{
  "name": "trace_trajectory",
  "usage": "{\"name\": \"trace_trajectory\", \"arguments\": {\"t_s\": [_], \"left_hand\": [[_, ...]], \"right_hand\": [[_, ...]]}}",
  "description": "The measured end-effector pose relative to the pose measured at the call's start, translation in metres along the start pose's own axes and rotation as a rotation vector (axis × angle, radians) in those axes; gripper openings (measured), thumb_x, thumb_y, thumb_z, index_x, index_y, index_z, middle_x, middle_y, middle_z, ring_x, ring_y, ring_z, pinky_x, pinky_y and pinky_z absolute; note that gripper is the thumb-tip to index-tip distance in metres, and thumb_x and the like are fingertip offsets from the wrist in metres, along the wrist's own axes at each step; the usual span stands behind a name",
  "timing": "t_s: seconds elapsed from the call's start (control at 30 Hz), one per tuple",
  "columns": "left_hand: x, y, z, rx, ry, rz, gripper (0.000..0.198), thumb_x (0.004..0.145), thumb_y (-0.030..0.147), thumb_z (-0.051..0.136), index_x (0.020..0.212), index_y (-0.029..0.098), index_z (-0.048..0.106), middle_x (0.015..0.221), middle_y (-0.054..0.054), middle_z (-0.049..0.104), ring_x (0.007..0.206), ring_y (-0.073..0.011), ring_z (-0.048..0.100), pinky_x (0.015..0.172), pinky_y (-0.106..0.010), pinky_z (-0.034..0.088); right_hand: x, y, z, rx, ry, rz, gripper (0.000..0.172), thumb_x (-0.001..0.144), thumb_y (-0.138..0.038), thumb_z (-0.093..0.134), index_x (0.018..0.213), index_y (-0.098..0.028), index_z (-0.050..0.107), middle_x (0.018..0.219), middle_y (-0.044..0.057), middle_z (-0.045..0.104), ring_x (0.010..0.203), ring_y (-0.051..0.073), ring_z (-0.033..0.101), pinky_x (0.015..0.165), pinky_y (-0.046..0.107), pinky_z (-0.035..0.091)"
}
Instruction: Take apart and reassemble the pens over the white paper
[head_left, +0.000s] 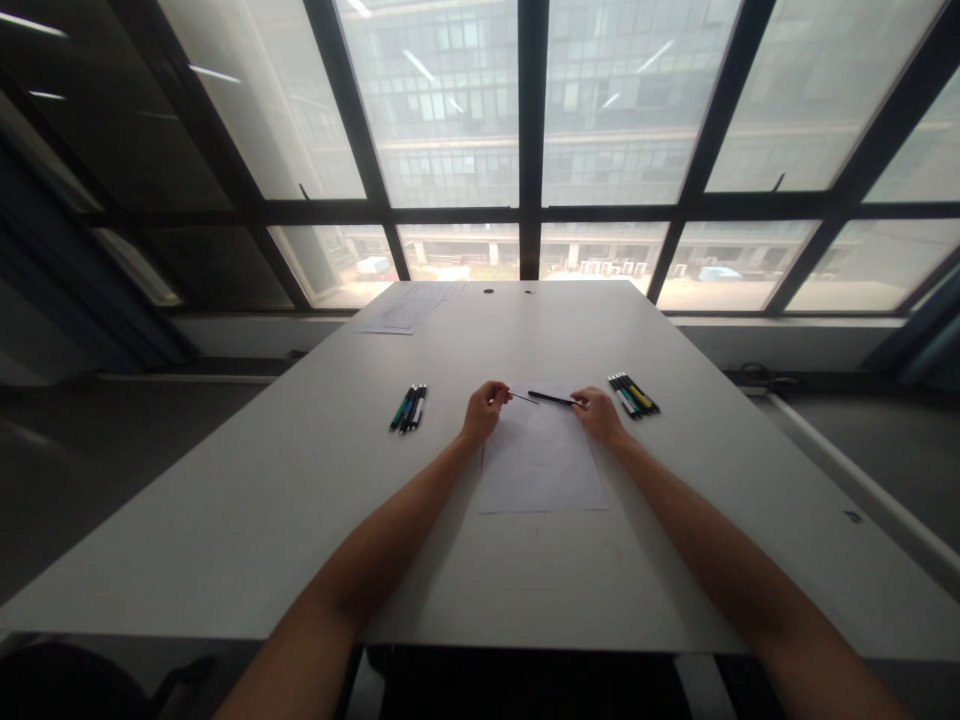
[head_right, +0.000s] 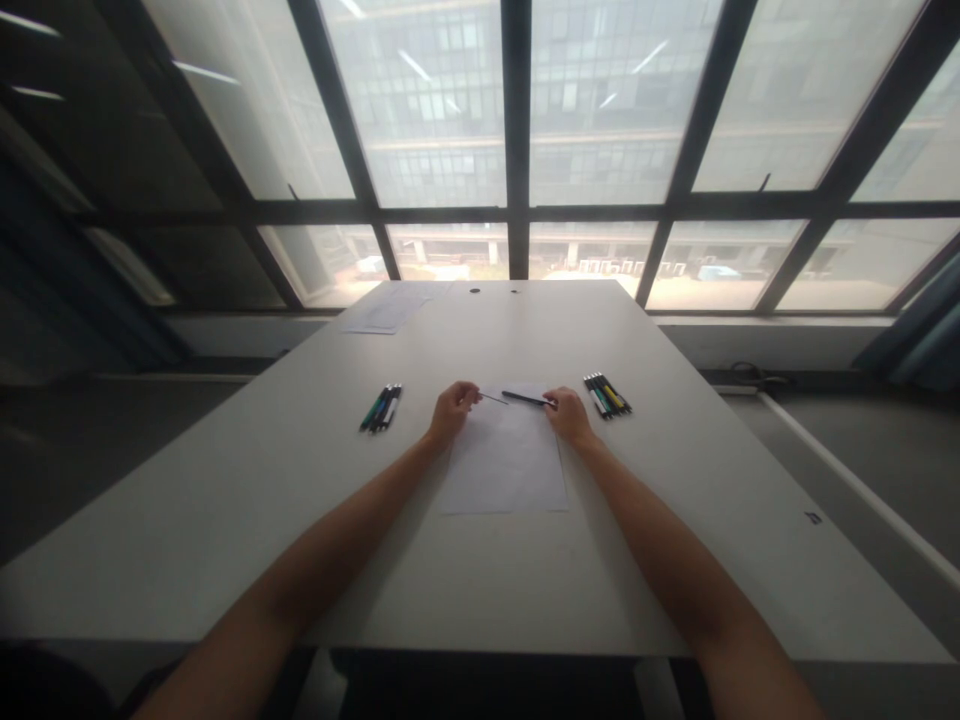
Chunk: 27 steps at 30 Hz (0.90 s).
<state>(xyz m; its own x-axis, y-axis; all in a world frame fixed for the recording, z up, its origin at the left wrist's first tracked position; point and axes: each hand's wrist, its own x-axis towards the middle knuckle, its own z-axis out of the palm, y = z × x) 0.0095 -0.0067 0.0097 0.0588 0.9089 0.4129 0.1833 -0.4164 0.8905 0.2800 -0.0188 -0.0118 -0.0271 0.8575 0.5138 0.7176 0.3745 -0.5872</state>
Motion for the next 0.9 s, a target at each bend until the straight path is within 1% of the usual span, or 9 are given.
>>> {"name": "trace_trajectory", "arguments": {"t_s": [0.1,0.17,0.23,0.33,0.43,0.6,0.77,0.83,0.9], "left_hand": [[-0.001,0.004,0.0,0.004,-0.008,0.011,0.02,0.083,0.035,0.06,0.089,0.017,0.065,0.078,-0.006,0.071,0.073,-0.0168,0.065,0.068,-0.029,0.05],[-0.002,0.006,0.0,0.02,-0.023,0.028,0.02,0.084,0.035,0.06,0.088,0.016,0.065,0.079,-0.006,0.071,0.075,-0.0171,0.065,0.069,-0.029,0.05],[-0.002,0.009,0.0,0.054,-0.045,0.047,0.021,0.084,0.036,0.06,0.088,0.016,0.065,0.08,-0.006,0.072,0.077,-0.0173,0.066,0.07,-0.029,0.051],[-0.004,0.012,0.0,0.104,-0.08,0.062,0.022,0.084,0.038,0.06,0.088,0.017,0.066,0.084,-0.005,0.073,0.081,-0.0176,0.068,0.07,-0.028,0.051],[-0.005,0.013,0.001,0.135,-0.121,0.062,0.022,0.084,0.038,0.061,0.088,0.017,0.066,0.085,-0.005,0.074,0.081,-0.0176,0.069,0.068,-0.026,0.051],[-0.005,0.012,0.002,0.218,-0.181,0.072,0.019,0.083,0.034,0.062,0.09,0.018,0.068,0.085,-0.005,0.075,0.078,-0.0163,0.068,0.067,-0.025,0.05],[-0.004,0.013,0.002,0.234,-0.212,0.078,0.021,0.083,0.035,0.061,0.091,0.017,0.069,0.087,-0.006,0.076,0.081,-0.0168,0.068,0.067,-0.025,0.05],[-0.004,0.014,0.002,0.236,-0.229,0.086,0.021,0.084,0.035,0.06,0.091,0.017,0.07,0.088,-0.006,0.076,0.083,-0.0172,0.068,0.068,-0.025,0.05],[-0.004,0.014,0.002,0.241,-0.22,0.083,0.021,0.083,0.034,0.06,0.091,0.017,0.07,0.087,-0.006,0.076,0.083,-0.0174,0.068,0.068,-0.025,0.05]], "right_hand": [[-0.001,-0.006,-0.003,0.023,0.045,-0.066,0.019,0.083,-0.019,0.059,0.096,-0.017,0.073,0.09,0.009,0.068,0.083,0.022,0.06,0.084,0.037,0.048],[-0.002,-0.012,-0.005,0.072,0.041,-0.121,0.02,0.088,-0.025,0.055,0.097,-0.018,0.072,0.091,0.009,0.068,0.084,0.021,0.06,0.084,0.036,0.048],[-0.003,-0.018,-0.007,0.124,-0.011,-0.183,0.021,0.09,-0.03,0.056,0.099,-0.019,0.072,0.091,0.008,0.068,0.085,0.021,0.06,0.082,0.035,0.048],[-0.004,-0.023,-0.007,0.172,-0.102,-0.25,0.02,0.087,-0.032,0.062,0.101,-0.02,0.072,0.085,0.006,0.068,0.079,0.02,0.06,0.076,0.033,0.048],[-0.004,-0.023,-0.006,0.196,-0.157,-0.254,0.017,0.085,-0.029,0.065,0.097,-0.02,0.072,0.082,0.005,0.068,0.071,0.017,0.058,0.07,0.03,0.047],[-0.004,-0.021,-0.005,0.191,-0.184,-0.221,0.012,0.086,-0.025,0.062,0.086,-0.019,0.073,0.078,0.004,0.069,0.065,0.015,0.055,0.065,0.027,0.045],[-0.005,-0.025,-0.007,0.125,-0.224,-0.247,0.007,0.082,-0.024,0.067,0.082,-0.02,0.073,0.074,0.002,0.066,0.066,0.014,0.054,0.066,0.027,0.043],[-0.004,-0.025,-0.007,0.091,-0.229,-0.265,0.008,0.083,-0.022,0.066,0.079,-0.02,0.072,0.074,0.002,0.065,0.066,0.014,0.053,0.067,0.027,0.043],[-0.004,-0.023,-0.007,0.06,-0.226,-0.27,0.01,0.084,-0.02,0.064,0.078,-0.02,0.072,0.074,0.002,0.065,0.068,0.015,0.053,0.069,0.027,0.043]]}}
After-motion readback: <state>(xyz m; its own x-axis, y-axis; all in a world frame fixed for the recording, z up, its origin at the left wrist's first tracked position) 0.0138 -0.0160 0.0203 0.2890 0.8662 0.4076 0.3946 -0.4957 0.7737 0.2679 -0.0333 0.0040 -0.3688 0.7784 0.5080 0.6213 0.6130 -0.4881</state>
